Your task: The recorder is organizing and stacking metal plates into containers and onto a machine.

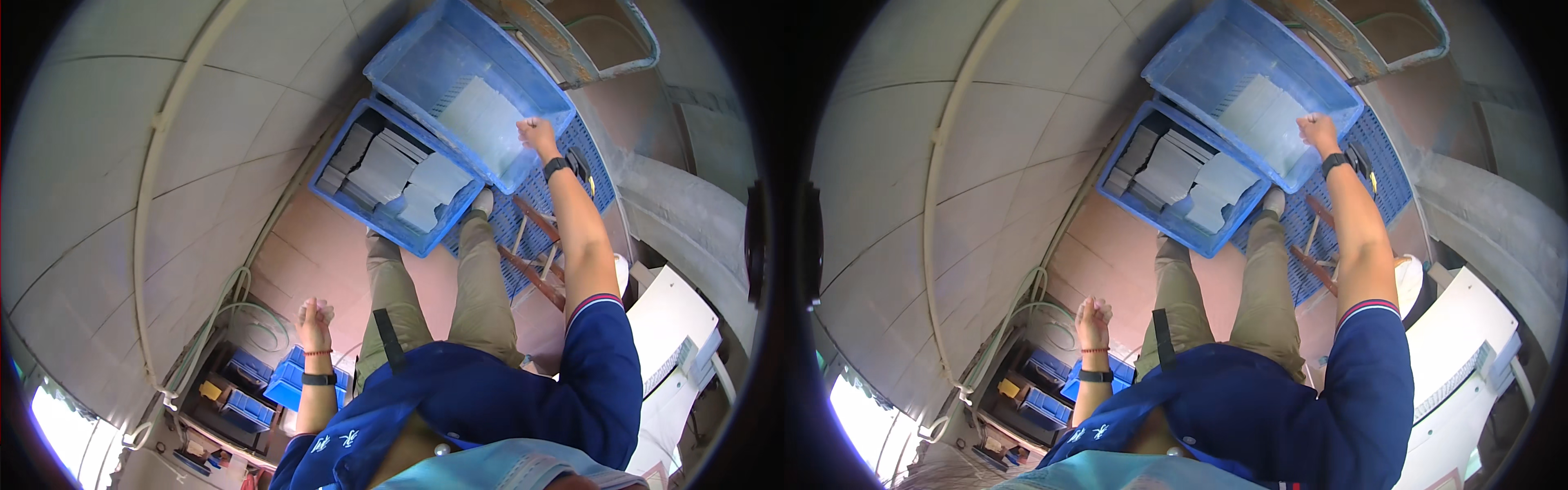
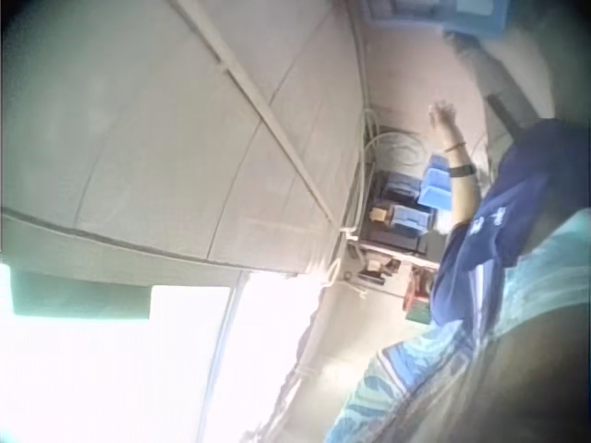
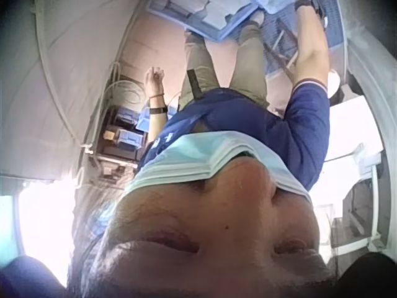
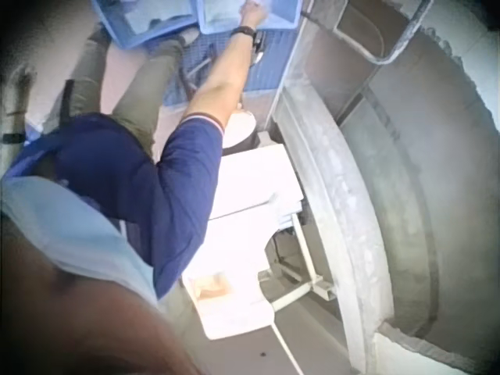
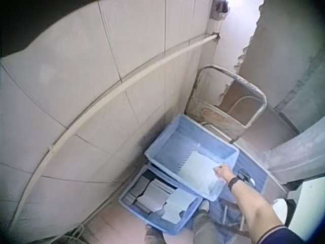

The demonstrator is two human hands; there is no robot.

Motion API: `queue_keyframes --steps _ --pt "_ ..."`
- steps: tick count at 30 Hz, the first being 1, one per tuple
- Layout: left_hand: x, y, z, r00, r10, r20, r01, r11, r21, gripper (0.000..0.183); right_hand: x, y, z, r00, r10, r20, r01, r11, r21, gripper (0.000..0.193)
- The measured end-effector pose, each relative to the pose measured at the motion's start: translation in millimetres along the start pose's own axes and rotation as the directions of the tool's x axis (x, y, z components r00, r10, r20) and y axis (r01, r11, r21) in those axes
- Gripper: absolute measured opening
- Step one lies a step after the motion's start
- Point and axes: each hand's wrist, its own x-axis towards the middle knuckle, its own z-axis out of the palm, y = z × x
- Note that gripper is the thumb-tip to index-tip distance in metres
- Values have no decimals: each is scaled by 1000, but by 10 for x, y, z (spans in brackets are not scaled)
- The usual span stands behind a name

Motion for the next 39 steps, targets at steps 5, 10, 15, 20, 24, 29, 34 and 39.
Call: queue_keyframes --steps 5,10,15,20,24,29,34,39 --pt "-61 -461 70 994 -82 -65 84 996 31 10 681 81 83 909 -412 59 392 798 -457 25" --pt "-131 -661 125 992 -81 -97 91 991 96 11 723 -449 417 809 -452 376 578 495 -648 58" --pt "-114 -867 219 986 -130 -109 139 986 87 10 1002 -439 566 652 -497 572 733 223 -642 65" --pt "-129 -988 305 984 -147 -101 157 982 103 9 1081 -558 752 527 -458 716 822 62 -566 67" --pt "-116 -1040 320 983 -152 -105 163 980 110 9 1219 -579 815 448 -405 797 858 -55 -511 74" --pt "-97 -1097 328 984 -142 -110 153 983 103 9 1264 -587 893 395 -379 837 870 -139 -474 82" --pt "-91 -1128 373 981 -156 -118 170 979 115 7 1311 -678 900 393 -314 864 880 -145 -453 87" --pt "-81 -1145 421 978 -170 -121 185 976 118 6 1357 -677 867 365 -318 875 901 -117 -419 89"
